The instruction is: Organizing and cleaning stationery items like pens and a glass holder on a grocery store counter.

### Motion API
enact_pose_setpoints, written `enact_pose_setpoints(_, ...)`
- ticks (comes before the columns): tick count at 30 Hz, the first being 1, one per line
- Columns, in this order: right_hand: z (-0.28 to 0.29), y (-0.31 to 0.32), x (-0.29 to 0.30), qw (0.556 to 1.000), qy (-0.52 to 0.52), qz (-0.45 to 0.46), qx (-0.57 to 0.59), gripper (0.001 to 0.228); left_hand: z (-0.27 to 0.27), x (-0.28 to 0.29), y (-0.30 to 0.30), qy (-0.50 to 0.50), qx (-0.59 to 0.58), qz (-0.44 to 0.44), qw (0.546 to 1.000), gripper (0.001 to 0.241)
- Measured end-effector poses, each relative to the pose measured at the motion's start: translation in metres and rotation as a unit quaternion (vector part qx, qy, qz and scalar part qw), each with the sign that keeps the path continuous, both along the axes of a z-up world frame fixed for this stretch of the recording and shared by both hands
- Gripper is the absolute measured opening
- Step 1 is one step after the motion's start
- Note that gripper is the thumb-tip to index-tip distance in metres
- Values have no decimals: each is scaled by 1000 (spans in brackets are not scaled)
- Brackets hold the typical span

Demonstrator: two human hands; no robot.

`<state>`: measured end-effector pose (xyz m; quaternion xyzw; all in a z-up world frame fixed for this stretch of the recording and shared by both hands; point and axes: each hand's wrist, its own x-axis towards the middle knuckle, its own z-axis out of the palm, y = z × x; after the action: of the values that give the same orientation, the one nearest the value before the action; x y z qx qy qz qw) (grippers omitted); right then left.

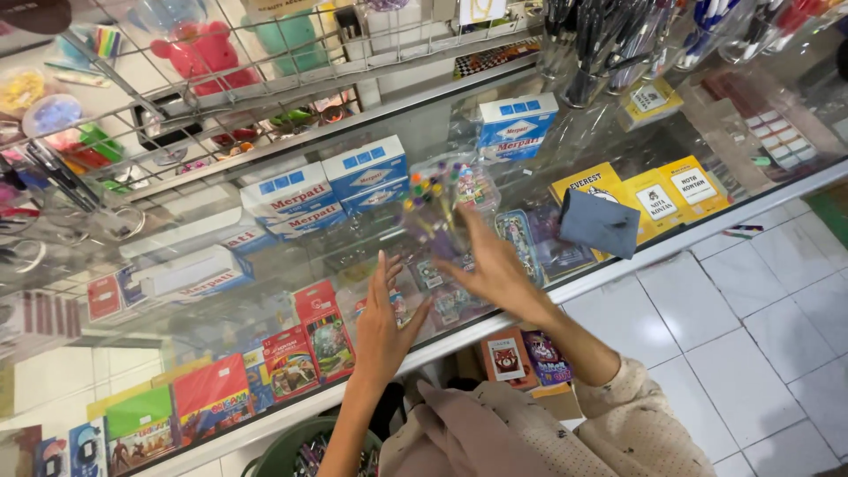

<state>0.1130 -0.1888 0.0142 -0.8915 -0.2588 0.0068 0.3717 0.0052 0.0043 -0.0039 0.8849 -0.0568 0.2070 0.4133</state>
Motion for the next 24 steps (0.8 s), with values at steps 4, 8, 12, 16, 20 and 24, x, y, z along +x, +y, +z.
enact_pose_setpoints(4, -11, -40, 81, 998, -21, -46, -27, 110, -2, 3, -1, -2, -24, -9, 1000, 97)
enact_pose_setpoints(8, -31, -73, 177, 998, 12, -24, 58, 107, -3, 4, -1, 2, -23, -9, 1000, 94)
enact_pose_setpoints(12, -59, -102, 276, 993, -72, -23, 94, 100, -2, 6, -2, -8, -31, -6, 999, 91)
enact_pose_setpoints(16, -70, -111, 334, 988, -84, -66, 108, 103, -2, 7, -2, -2, -42, -4, 999, 89)
enact_pose_setpoints(20, -85, -108, 353, 979, -128, -99, 120, 107, -1, 9, -2, 2, -49, 1, 999, 88)
enact_pose_setpoints(24, -81, -100, 342, 960, -148, -140, 190, 85, -2, 10, -3, -6, -52, -3, 999, 86)
